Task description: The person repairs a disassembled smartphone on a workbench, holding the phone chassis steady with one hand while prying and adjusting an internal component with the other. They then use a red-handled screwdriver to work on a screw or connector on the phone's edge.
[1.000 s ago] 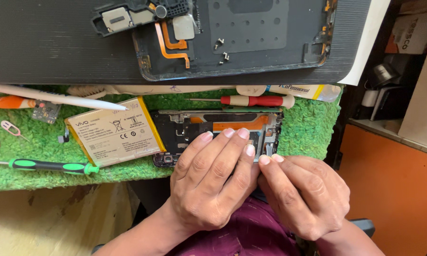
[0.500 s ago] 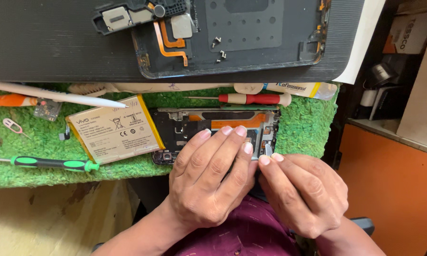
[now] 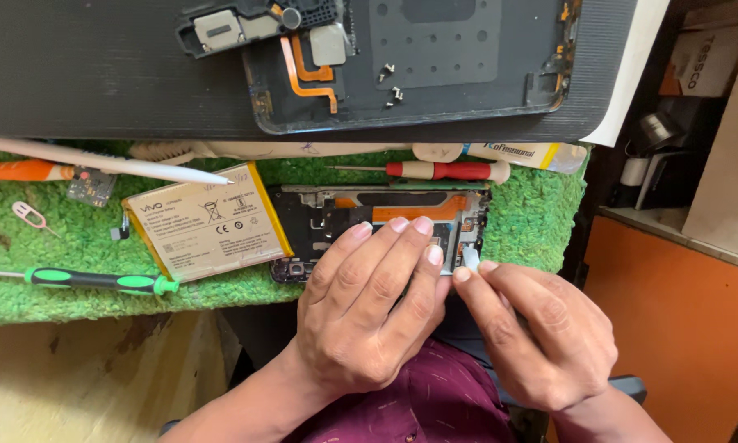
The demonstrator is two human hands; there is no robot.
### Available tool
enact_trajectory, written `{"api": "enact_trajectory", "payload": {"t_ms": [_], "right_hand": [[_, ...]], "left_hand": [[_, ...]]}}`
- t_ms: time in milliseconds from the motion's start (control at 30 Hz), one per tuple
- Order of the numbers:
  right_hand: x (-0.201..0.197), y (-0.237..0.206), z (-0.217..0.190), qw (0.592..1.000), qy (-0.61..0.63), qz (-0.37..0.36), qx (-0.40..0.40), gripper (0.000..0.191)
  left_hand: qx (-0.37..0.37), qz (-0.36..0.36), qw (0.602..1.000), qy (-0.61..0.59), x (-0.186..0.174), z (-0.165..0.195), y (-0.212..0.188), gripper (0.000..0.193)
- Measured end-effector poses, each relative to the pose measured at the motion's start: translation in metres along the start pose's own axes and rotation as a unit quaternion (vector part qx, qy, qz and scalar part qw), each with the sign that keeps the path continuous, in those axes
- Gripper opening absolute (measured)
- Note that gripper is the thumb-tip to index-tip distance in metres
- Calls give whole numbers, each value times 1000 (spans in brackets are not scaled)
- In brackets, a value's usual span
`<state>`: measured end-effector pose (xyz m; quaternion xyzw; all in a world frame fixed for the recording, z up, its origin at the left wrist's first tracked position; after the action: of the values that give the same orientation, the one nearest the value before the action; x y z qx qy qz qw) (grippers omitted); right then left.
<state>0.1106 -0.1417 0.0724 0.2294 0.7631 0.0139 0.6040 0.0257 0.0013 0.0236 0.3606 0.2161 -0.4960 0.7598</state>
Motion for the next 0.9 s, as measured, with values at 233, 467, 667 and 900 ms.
{"api": "enact_trajectory", "payload": {"t_ms": [233,467,667,900], "right_hand": [[0,-2,2,1000,-16,-10,-9,27],[3,-7,4,1000,-15,3,-13,25],[4,-11,7,1000,2,7,-1,25],[8,-9,9,999,-1,42,-14,27]], "left_hand": [[-3,-4,1000,-10,-1,-1,0,25],[-4,-1,1000,-18,0,-1,0,25],[-5,-2,1000,-19,0,-1,0,25],[-4,-1,1000,-15,0,-1,0,25]]}}
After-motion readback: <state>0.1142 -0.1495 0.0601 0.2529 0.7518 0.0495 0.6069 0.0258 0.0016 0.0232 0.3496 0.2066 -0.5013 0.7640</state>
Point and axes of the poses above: each hand's wrist, its own y-axis towards the middle knuckle, its own x-axis out of the palm, z = x × y, the point moved 3 cm from there along y, towards the middle knuckle, and after that the axes turned 9 degrees about -x, right-handed, at the moved point
